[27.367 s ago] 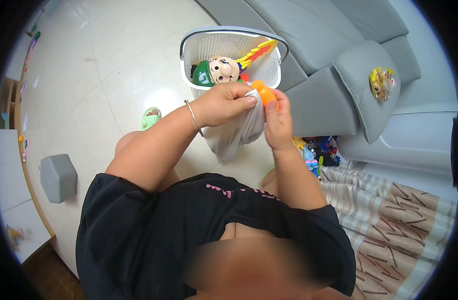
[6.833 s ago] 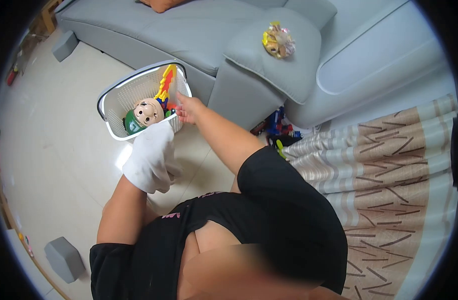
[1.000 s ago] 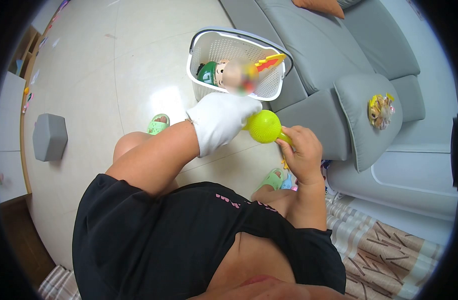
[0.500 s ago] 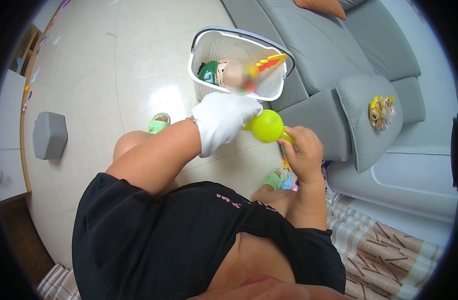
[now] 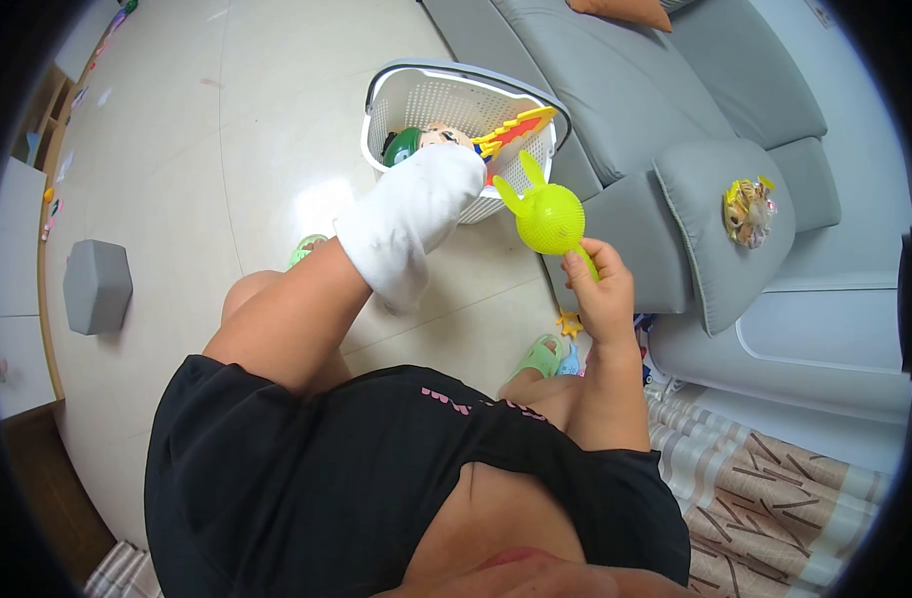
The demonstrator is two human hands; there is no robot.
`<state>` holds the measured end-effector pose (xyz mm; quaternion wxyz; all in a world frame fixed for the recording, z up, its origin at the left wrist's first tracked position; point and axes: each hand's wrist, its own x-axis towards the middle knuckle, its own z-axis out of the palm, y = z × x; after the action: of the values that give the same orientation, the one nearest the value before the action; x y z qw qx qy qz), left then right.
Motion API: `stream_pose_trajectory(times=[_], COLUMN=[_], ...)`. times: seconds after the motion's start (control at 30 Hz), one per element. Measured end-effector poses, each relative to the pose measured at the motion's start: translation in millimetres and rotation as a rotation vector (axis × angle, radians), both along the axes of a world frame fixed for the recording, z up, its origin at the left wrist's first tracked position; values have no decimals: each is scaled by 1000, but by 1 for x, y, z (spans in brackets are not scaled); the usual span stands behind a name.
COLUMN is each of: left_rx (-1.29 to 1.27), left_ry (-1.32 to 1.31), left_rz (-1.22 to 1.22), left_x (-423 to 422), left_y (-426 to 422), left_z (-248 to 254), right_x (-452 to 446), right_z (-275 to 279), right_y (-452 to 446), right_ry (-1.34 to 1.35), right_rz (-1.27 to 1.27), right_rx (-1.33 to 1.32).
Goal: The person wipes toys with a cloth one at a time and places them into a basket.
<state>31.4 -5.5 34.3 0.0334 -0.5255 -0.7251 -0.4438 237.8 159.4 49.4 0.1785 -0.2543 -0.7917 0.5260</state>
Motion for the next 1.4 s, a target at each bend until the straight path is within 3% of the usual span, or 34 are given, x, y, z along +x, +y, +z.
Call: stream_pose_trajectory(times=[0.07, 0.1, 0.17, 0.2, 0.23, 0.3, 0.33, 0.43, 0.5, 0.53, 0.63, 0.77, 0.93, 1.03, 1.07, 1.1, 1.17, 1.2, 1.27, 1.33, 1.4], left_rx=[37, 36, -312, -637, -637, -429, -432, -443, -216, -190, -323, -259, -121, -219, -143, -144, -127, -124, -39, 1, 41], left_ry=[289, 291, -262, -1097, -1100, 389, 383, 403, 411, 255, 232, 239, -539, -345, -167, -167, -1109, -1109, -1781, -1794, -1807], left_rz=[76, 77, -52, 41, 42, -131, -138, -191, -2, -49, -20, -4, -105, -310, -394, -390, -213, -209, -105, -132, -158], left_x=[15, 13, 6, 1, 5, 19, 22, 24, 23, 25, 20, 13, 29, 34, 33, 37, 53, 56, 58, 55, 54], left_y=[-17, -10, 20, 25, 19, -2, -8, -18, -15, -17, -19, -14, -13, -8, -13, -12, -3, -4, -9, 0, 2], left_z=[32, 21, -9, 71, 59, 21, 28, 39, 34, 41, 48, 28, 11, 7, 8, 10, 17, 28, 52, 11, -3], right_x=[-1, -2, -4, -5, -5, -5, -5, -4, -5, -5, -5, -3, -2, -5, -6, -7, -8, -7, -8, -11, -11], right_z=[0, -1, -2, -2, -2, -2, -2, -1, 1, 1, 2, -7, -5, -4, -4, -6, -10, -15, -16, -12, -15], right_y=[-4, -7, -13, -16, -18, -18, -18, -19, -19, -19, -19, -10, -10, -15, -16, -17, -16, -15, -17, -22, -22], right_ry=[22, 22, 22, 25, 27, 23, 20, 26, 32, 43, 71, 90, 108, 102, 101, 111, 121, 115, 107, 180, 189], right_rz=[10, 12, 16, 31, 46, 60, 71, 54, 46, 47, 35, 23, -11, -14, -12, -8, 1, 10, 23, 97, 137], right_rx=[-23, -33, -44, 5, 53, 151, 249, 169, 165, 165, 114, 120, -142, -166, -167, -167, -168, -41, 84, 396, 464])
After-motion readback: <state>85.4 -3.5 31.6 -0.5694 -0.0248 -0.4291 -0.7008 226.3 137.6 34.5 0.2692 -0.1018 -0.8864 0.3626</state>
